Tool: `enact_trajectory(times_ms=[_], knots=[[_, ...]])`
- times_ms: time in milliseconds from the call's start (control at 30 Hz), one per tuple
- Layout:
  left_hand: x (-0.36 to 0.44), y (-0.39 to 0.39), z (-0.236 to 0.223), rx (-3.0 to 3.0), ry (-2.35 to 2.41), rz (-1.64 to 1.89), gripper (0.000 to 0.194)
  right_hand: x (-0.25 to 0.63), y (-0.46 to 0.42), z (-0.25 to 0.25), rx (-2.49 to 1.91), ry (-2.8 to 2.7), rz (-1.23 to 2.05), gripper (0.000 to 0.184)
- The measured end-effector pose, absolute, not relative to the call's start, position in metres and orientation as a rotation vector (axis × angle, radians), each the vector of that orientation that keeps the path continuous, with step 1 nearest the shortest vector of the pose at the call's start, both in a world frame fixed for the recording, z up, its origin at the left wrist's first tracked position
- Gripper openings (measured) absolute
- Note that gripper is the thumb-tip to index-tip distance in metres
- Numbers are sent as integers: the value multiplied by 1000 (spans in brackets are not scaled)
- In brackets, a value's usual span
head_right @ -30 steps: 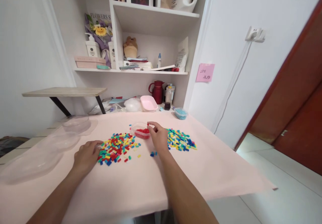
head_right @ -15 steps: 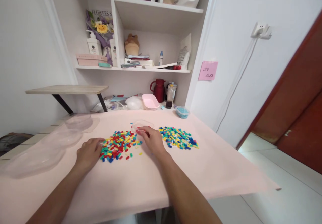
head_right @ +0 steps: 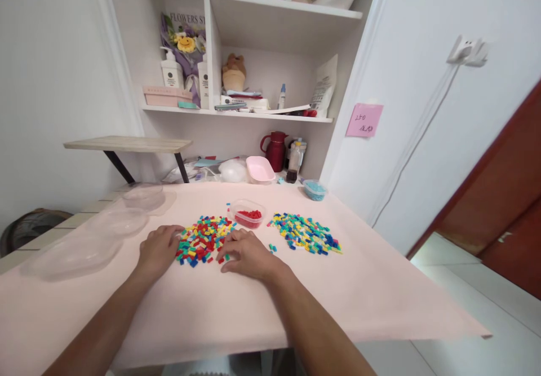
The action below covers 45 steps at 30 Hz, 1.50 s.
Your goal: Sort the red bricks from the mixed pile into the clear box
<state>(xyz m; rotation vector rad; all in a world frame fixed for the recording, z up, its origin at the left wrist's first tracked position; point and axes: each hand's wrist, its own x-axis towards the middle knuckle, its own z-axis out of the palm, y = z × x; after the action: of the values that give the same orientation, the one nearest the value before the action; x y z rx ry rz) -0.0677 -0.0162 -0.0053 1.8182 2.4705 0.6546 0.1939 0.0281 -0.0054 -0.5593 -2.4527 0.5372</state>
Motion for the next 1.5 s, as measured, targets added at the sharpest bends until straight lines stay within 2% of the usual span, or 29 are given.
enact_trajectory(times_ms=[100, 233, 433, 567, 633, 900, 1167, 1500], knots=[[-68, -16, -5, 1817, 2474, 650, 40, 195, 31, -7, -591, -2436, 524, 14], [-68, -15, -5, 1822, 2479, 642, 39, 197, 34, -9, -638, -2354, 563, 23], [-71, -13, -6, 1826, 2479, 642, 39, 201, 34, -5, -719, -2158, 799, 24], [-71, -13, -7, 1827, 2477, 647, 39, 203, 34, 2, -837, -2082, 875, 13], [-71, -13, -7, 1829, 2475, 653, 40, 204, 34, 3, -886, -2080, 850, 9], [-72, -13, -8, 1832, 2467, 661, 40, 205, 32, -7, -913, -2336, 574, 18], [-73, -12, -10, 1837, 2479, 661, 39, 208, 38, -15, -872, -2333, 576, 35], [-70, -15, -8, 1844, 2454, 644, 42, 210, 37, -12, -829, -2394, 535, 27]])
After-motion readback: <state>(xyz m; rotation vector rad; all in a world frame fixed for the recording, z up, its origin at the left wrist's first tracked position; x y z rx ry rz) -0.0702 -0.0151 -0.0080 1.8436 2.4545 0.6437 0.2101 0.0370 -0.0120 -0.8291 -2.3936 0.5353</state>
